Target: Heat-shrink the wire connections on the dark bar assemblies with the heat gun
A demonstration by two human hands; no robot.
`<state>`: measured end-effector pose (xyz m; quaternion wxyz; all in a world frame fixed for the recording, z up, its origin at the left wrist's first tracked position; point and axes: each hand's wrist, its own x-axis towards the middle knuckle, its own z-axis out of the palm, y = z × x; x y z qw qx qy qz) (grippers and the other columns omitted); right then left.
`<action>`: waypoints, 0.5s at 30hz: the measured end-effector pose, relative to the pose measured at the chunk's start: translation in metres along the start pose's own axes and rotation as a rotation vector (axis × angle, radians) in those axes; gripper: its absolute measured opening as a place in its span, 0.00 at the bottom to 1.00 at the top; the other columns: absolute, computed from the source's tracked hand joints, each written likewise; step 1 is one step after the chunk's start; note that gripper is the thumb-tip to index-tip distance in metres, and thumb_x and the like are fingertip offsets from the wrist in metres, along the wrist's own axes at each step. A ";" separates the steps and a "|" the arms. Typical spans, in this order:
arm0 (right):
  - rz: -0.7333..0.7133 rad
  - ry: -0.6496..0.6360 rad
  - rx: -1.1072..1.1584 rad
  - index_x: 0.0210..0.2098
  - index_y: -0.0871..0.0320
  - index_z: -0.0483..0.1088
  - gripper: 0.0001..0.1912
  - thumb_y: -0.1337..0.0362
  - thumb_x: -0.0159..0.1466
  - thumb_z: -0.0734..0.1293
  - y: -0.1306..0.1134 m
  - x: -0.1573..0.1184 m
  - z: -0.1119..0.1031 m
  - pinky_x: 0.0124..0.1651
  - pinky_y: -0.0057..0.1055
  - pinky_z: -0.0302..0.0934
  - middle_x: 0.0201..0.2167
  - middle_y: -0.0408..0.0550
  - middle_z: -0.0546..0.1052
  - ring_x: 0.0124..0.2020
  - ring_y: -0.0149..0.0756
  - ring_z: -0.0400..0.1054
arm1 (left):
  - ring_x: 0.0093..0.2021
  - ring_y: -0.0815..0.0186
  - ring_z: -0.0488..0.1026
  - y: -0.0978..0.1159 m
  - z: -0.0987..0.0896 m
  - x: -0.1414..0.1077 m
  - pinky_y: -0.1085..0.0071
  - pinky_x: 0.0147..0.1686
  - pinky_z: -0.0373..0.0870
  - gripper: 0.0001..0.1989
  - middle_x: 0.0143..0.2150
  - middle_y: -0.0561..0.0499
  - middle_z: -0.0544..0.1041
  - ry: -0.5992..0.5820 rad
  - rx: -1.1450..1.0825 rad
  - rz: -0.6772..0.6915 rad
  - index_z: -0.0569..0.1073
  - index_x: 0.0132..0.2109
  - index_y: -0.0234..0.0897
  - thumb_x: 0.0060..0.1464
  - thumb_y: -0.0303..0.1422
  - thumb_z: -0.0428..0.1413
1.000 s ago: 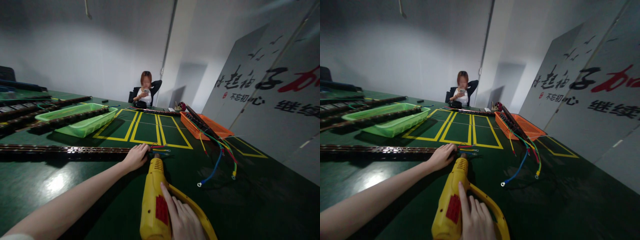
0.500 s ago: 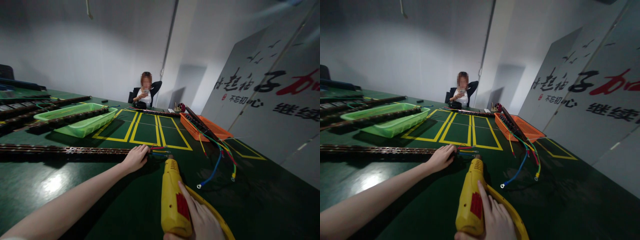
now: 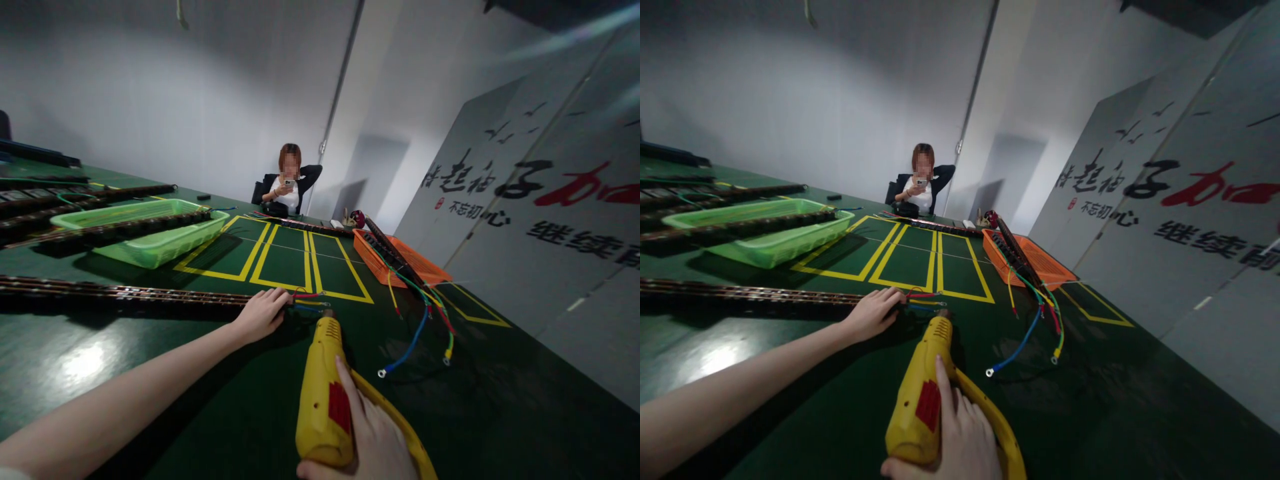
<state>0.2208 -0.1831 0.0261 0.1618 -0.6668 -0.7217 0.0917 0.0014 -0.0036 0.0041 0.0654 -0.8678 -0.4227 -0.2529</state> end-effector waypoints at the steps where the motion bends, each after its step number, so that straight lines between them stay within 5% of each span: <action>1: -0.014 0.039 -0.006 0.67 0.51 0.37 0.66 0.49 0.37 0.75 -0.002 0.000 0.004 0.54 0.46 0.57 0.53 0.53 0.69 0.52 0.52 0.64 | 0.47 0.61 0.67 0.000 0.000 0.000 0.66 0.45 0.63 0.13 0.48 0.49 0.68 -0.001 0.000 0.002 0.62 0.47 0.41 0.54 0.27 0.47; 9: -0.166 0.188 -0.127 0.67 0.57 0.39 0.69 0.37 0.34 0.71 -0.031 -0.001 0.036 0.47 0.46 0.62 0.45 0.55 0.74 0.43 0.52 0.69 | 0.46 0.60 0.67 0.001 -0.002 0.001 0.65 0.44 0.63 0.14 0.48 0.48 0.69 -0.025 0.000 -0.008 0.62 0.48 0.40 0.53 0.27 0.48; 15: -0.358 0.285 -0.264 0.66 0.63 0.39 0.68 0.26 0.39 0.60 -0.028 -0.003 0.055 0.40 0.44 0.66 0.41 0.60 0.75 0.39 0.53 0.72 | 0.45 0.60 0.68 0.000 -0.002 0.002 0.64 0.43 0.63 0.14 0.48 0.47 0.69 -0.024 -0.006 -0.012 0.62 0.48 0.39 0.54 0.29 0.48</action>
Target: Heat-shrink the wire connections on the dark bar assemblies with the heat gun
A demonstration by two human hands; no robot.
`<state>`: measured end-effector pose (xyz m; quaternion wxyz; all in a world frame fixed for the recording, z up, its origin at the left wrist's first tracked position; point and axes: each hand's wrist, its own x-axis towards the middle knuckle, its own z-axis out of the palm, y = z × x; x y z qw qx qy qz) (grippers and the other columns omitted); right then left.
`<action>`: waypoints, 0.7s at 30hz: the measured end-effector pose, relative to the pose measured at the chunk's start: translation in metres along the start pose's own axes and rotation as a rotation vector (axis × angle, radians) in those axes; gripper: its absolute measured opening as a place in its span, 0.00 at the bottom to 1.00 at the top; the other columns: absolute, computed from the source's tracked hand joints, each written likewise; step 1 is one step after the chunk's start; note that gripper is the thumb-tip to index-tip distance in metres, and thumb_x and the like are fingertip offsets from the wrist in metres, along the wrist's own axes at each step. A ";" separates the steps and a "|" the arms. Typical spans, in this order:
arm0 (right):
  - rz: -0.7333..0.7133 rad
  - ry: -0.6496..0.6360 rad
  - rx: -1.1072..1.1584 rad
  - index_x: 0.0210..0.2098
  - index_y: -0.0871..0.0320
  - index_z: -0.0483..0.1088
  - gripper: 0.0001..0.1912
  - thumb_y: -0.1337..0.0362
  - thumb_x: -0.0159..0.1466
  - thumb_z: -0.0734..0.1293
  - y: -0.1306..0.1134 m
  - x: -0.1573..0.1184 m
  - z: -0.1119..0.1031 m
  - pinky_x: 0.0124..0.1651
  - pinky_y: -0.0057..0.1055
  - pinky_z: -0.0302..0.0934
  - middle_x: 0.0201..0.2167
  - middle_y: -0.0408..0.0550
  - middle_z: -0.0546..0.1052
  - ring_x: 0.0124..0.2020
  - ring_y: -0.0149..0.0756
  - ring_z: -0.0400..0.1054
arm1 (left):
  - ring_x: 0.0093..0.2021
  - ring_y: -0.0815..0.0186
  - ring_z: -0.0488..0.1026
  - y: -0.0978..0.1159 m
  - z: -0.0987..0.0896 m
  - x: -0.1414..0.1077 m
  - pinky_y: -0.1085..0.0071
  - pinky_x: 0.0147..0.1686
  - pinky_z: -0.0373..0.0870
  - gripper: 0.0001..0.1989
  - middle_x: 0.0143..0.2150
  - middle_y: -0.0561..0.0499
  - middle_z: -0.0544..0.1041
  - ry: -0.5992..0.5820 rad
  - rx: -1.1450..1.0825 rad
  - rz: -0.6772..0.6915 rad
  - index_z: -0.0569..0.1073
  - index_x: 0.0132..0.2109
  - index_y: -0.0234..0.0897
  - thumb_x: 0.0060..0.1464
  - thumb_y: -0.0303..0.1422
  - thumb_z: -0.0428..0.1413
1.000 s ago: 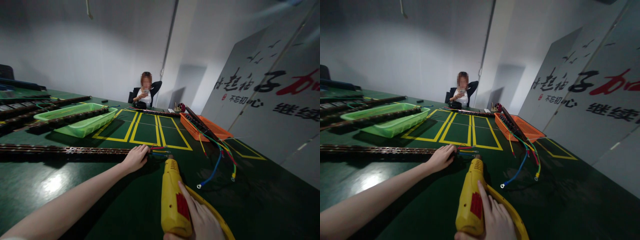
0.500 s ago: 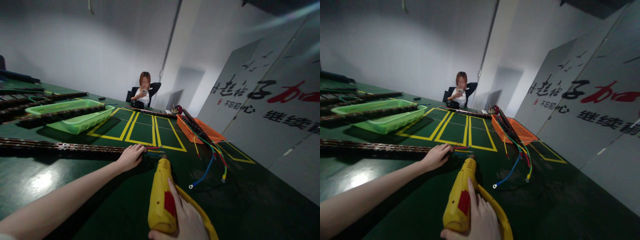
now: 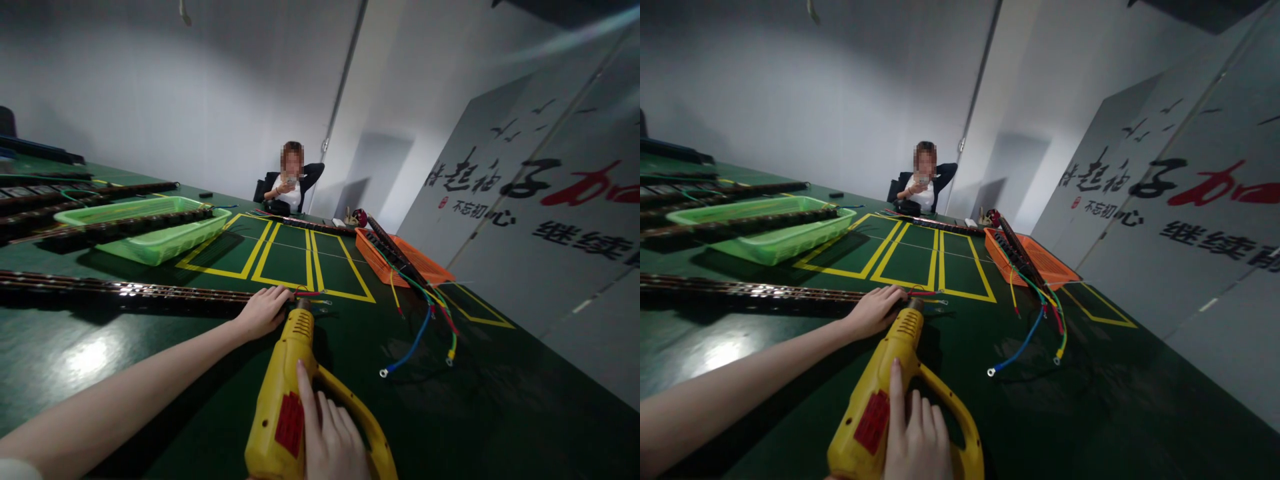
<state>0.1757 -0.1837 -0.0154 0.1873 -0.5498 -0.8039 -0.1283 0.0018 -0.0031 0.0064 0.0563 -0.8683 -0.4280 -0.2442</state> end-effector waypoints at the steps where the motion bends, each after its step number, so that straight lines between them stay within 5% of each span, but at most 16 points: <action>1: -0.042 -0.002 -0.005 0.66 0.63 0.38 0.68 0.26 0.40 0.59 0.000 0.000 0.000 0.38 0.43 0.67 0.39 0.60 0.76 0.37 0.52 0.72 | 0.45 0.60 0.68 0.000 0.000 0.000 0.64 0.43 0.63 0.13 0.47 0.47 0.69 -0.001 -0.003 -0.005 0.62 0.48 0.39 0.54 0.30 0.48; 10: 0.092 -0.016 0.053 0.64 0.61 0.49 0.61 0.30 0.40 0.61 -0.002 0.003 -0.007 0.43 0.45 0.62 0.40 0.57 0.75 0.38 0.52 0.70 | 0.48 0.60 0.68 -0.002 0.001 0.001 0.64 0.45 0.63 0.14 0.49 0.47 0.69 -0.012 0.006 -0.001 0.61 0.49 0.40 0.53 0.28 0.48; 16: 0.121 -0.067 0.166 0.65 0.58 0.43 0.69 0.32 0.32 0.68 0.018 0.005 -0.015 0.44 0.42 0.61 0.43 0.54 0.74 0.41 0.49 0.69 | 0.50 0.60 0.67 -0.003 -0.001 0.001 0.64 0.48 0.63 0.17 0.50 0.47 0.68 -0.024 -0.015 0.008 0.62 0.49 0.40 0.51 0.26 0.49; 21: 0.064 -0.055 0.162 0.66 0.55 0.37 0.60 0.39 0.44 0.68 0.032 0.002 -0.014 0.43 0.42 0.61 0.45 0.53 0.74 0.42 0.47 0.70 | 0.50 0.60 0.67 -0.003 -0.001 0.000 0.64 0.49 0.63 0.15 0.51 0.47 0.68 -0.022 -0.025 0.015 0.61 0.49 0.40 0.52 0.27 0.48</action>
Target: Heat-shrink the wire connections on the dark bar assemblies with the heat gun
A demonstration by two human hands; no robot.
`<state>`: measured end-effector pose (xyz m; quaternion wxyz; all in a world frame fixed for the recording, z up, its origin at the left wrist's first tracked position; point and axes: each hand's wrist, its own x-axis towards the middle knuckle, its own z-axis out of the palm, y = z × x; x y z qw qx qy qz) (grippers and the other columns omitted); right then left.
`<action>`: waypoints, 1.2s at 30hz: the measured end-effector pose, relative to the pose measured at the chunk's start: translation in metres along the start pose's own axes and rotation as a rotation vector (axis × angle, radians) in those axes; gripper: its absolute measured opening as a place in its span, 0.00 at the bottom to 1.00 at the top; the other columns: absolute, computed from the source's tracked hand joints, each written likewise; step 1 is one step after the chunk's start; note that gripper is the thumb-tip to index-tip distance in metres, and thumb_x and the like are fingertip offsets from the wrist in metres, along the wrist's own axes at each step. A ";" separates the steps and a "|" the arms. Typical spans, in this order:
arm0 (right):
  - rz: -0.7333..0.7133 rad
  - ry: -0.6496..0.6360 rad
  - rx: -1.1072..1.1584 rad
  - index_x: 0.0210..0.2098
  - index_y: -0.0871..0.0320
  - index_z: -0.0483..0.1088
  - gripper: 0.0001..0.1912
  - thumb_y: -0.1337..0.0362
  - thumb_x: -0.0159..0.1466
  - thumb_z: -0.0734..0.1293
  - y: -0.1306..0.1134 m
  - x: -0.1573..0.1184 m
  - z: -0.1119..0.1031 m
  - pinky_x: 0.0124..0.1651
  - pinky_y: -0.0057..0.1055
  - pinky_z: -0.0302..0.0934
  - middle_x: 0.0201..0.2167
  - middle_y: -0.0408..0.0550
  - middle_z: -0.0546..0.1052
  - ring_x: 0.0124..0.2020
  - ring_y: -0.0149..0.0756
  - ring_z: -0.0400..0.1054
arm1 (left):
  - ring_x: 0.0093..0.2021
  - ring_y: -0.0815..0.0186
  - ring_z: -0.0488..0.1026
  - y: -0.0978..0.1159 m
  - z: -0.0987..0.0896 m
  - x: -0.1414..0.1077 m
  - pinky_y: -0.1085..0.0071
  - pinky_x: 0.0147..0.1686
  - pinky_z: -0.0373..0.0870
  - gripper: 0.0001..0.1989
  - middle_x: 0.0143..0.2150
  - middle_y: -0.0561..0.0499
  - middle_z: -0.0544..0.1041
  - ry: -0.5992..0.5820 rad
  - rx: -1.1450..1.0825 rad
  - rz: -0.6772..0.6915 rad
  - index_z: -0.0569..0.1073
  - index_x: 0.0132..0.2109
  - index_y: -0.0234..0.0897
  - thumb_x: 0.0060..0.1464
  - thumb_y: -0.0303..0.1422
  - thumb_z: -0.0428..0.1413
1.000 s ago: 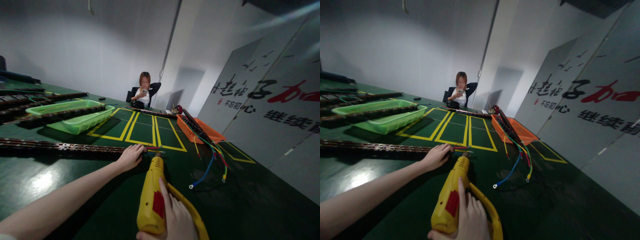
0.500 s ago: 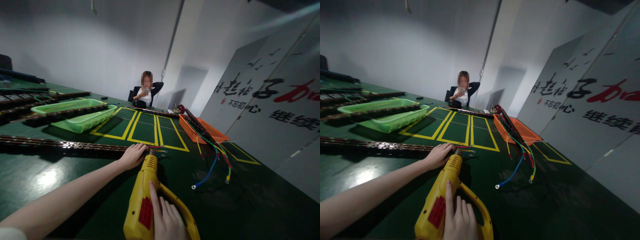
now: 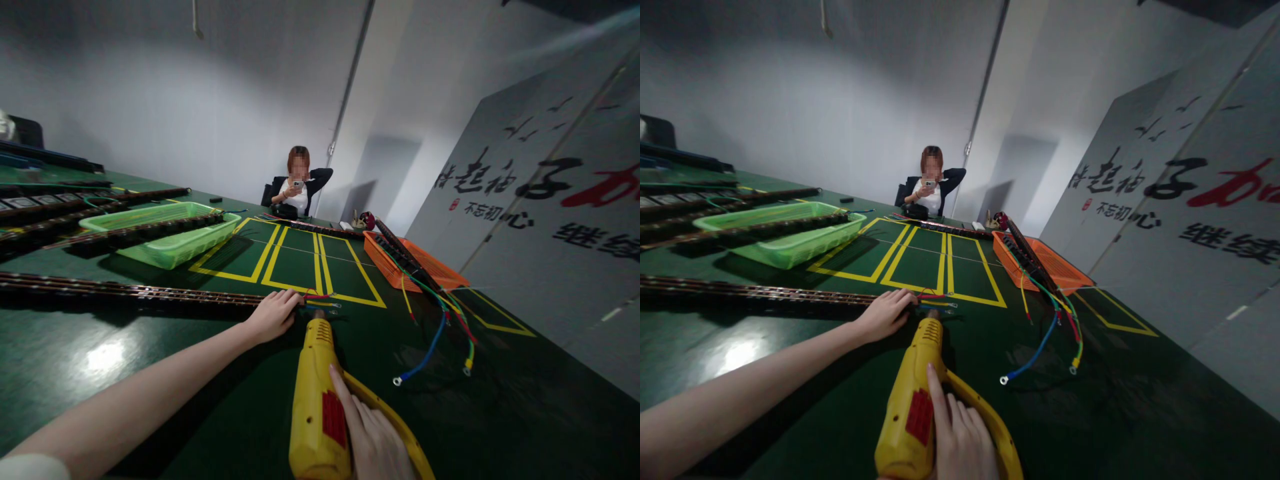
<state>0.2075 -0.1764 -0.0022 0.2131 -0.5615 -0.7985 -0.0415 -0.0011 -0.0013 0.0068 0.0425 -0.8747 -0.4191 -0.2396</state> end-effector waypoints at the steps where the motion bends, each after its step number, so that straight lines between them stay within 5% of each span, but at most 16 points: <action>1: -0.003 0.007 0.003 0.66 0.55 0.37 0.60 0.40 0.44 0.68 0.003 -0.001 -0.001 0.44 0.42 0.61 0.47 0.54 0.73 0.43 0.48 0.69 | 0.50 0.60 0.67 0.000 0.000 0.000 0.64 0.49 0.63 0.15 0.50 0.47 0.68 0.005 -0.001 0.002 0.61 0.49 0.40 0.53 0.27 0.48; 5: 0.062 0.024 0.025 0.66 0.53 0.40 0.64 0.42 0.38 0.72 0.017 -0.003 -0.009 0.46 0.43 0.62 0.52 0.54 0.70 0.45 0.50 0.69 | 0.50 0.60 0.66 -0.001 0.000 -0.001 0.63 0.49 0.63 0.15 0.50 0.47 0.68 0.015 -0.003 0.010 0.61 0.49 0.40 0.53 0.27 0.48; 12: 0.076 0.015 0.000 0.66 0.52 0.41 0.61 0.39 0.41 0.70 0.036 -0.007 -0.015 0.48 0.44 0.62 0.55 0.54 0.68 0.48 0.51 0.68 | 0.49 0.60 0.66 0.000 0.000 -0.001 0.64 0.48 0.63 0.15 0.50 0.47 0.68 0.026 -0.018 0.004 0.62 0.49 0.40 0.54 0.27 0.47; 19: 0.133 0.047 -0.054 0.66 0.52 0.40 0.65 0.47 0.36 0.75 0.020 -0.006 -0.012 0.48 0.45 0.62 0.51 0.53 0.72 0.47 0.53 0.68 | 0.50 0.59 0.67 0.001 0.000 0.000 0.63 0.48 0.63 0.16 0.50 0.47 0.68 0.015 -0.014 -0.005 0.63 0.49 0.41 0.52 0.26 0.48; 24: 0.056 0.062 -0.079 0.66 0.57 0.37 0.68 0.40 0.35 0.72 0.003 -0.002 -0.002 0.43 0.43 0.64 0.47 0.54 0.73 0.41 0.50 0.70 | 0.50 0.60 0.67 -0.001 0.000 0.001 0.63 0.49 0.64 0.17 0.51 0.47 0.67 0.019 -0.034 0.014 0.64 0.50 0.42 0.53 0.25 0.48; 27: -0.035 0.085 -0.128 0.66 0.60 0.35 0.55 0.41 0.51 0.64 -0.005 -0.001 0.009 0.41 0.42 0.65 0.42 0.54 0.75 0.38 0.48 0.71 | 0.49 0.60 0.68 -0.004 0.001 0.001 0.63 0.48 0.65 0.17 0.52 0.47 0.67 0.028 -0.042 0.029 0.64 0.50 0.42 0.54 0.26 0.48; 29: -0.087 0.095 -0.168 0.67 0.59 0.33 0.41 0.54 0.61 0.57 -0.010 -0.001 0.014 0.40 0.39 0.65 0.39 0.52 0.76 0.38 0.44 0.72 | 0.49 0.60 0.68 -0.005 0.001 0.002 0.63 0.48 0.65 0.17 0.52 0.46 0.67 0.029 -0.051 0.037 0.64 0.51 0.42 0.54 0.25 0.48; 32: -0.136 0.098 -0.239 0.67 0.56 0.31 0.36 0.72 0.61 0.50 -0.015 -0.001 0.018 0.37 0.34 0.65 0.37 0.49 0.76 0.35 0.38 0.72 | 0.48 0.61 0.68 -0.007 0.002 0.002 0.64 0.47 0.65 0.15 0.51 0.47 0.68 0.036 -0.074 0.045 0.64 0.50 0.42 0.56 0.26 0.47; 36: -0.159 0.098 -0.246 0.67 0.57 0.32 0.35 0.70 0.62 0.49 -0.018 0.001 0.016 0.37 0.33 0.65 0.37 0.50 0.76 0.35 0.39 0.72 | 0.49 0.61 0.68 -0.008 0.001 0.002 0.65 0.48 0.65 0.14 0.51 0.48 0.69 0.043 -0.107 0.050 0.65 0.50 0.42 0.57 0.27 0.47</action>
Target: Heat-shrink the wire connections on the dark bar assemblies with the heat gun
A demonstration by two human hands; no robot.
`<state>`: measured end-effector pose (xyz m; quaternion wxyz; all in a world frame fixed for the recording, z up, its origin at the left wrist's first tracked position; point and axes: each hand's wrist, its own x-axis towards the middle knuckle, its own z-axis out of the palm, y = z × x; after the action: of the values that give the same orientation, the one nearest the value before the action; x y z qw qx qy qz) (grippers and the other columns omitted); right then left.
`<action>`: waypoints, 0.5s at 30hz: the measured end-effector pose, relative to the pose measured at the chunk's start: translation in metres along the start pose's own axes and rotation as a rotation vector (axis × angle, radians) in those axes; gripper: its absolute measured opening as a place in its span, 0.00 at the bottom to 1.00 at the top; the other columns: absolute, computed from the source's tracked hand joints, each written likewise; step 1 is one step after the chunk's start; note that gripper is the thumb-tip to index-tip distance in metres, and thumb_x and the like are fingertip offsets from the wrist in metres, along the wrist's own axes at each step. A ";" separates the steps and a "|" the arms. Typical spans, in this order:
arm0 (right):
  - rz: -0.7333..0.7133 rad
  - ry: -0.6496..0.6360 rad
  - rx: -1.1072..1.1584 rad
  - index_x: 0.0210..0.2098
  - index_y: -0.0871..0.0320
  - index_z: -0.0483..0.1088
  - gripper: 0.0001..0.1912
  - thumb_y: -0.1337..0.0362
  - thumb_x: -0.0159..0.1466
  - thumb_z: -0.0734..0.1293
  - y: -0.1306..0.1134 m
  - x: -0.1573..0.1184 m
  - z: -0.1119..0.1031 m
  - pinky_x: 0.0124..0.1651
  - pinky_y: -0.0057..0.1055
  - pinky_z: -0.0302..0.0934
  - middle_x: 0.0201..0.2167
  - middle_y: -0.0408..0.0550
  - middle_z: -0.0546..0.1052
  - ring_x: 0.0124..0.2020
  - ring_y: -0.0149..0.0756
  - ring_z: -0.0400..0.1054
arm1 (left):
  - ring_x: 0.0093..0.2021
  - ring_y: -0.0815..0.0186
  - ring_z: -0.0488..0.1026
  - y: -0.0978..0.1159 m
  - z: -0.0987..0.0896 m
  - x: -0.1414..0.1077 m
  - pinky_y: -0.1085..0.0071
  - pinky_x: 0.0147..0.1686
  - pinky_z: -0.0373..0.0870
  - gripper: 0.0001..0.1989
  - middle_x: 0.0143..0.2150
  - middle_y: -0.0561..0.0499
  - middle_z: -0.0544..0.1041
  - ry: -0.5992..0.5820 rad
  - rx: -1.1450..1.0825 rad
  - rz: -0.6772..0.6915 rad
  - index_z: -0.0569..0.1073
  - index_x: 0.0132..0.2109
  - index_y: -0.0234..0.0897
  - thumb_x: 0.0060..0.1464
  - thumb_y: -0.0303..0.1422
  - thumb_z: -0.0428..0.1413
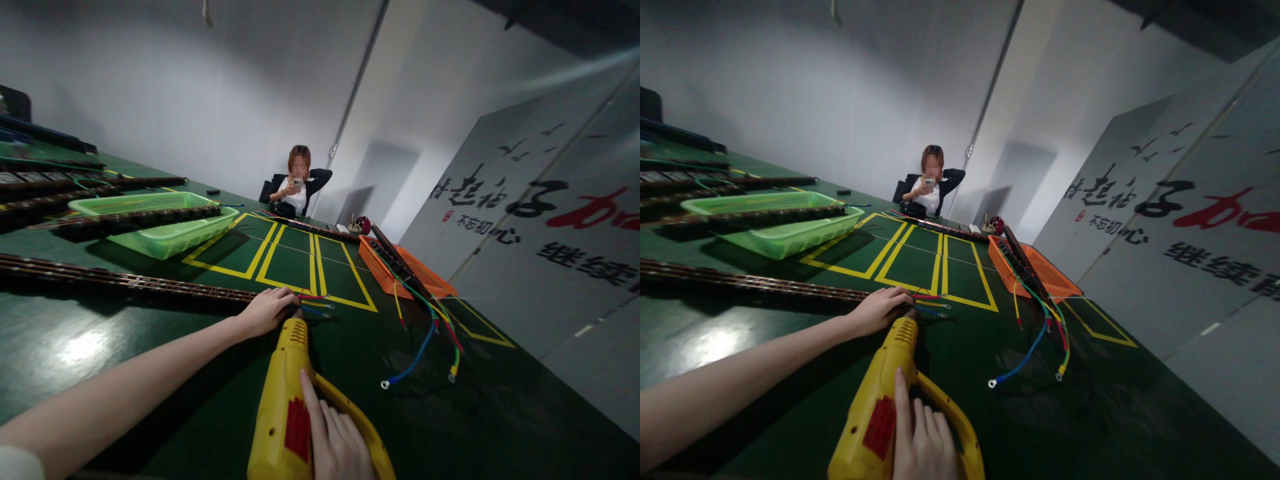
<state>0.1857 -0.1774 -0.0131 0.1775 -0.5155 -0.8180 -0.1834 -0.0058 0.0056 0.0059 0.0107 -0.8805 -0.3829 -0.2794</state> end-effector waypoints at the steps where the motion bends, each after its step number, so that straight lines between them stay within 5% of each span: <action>1: 0.000 -0.001 0.018 0.67 0.58 0.31 0.35 0.68 0.62 0.50 0.000 0.000 -0.001 0.38 0.34 0.66 0.38 0.50 0.76 0.35 0.39 0.72 | 0.49 0.61 0.68 0.000 -0.001 0.000 0.65 0.48 0.65 0.14 0.51 0.49 0.69 -0.001 -0.007 0.003 0.65 0.50 0.42 0.57 0.27 0.47; 15: 0.036 -0.042 0.088 0.67 0.54 0.30 0.40 0.73 0.59 0.51 0.034 -0.011 -0.008 0.40 0.35 0.65 0.43 0.49 0.75 0.39 0.38 0.72 | 0.46 0.60 0.71 0.000 0.000 0.005 0.64 0.45 0.67 0.14 0.49 0.50 0.70 -0.045 -0.042 -0.107 0.67 0.48 0.44 0.54 0.26 0.50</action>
<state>0.2212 -0.1761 -0.0071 0.1863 -0.5256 -0.8194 -0.1330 -0.0034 0.0087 0.0084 -0.0313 -0.8648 -0.4235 -0.2679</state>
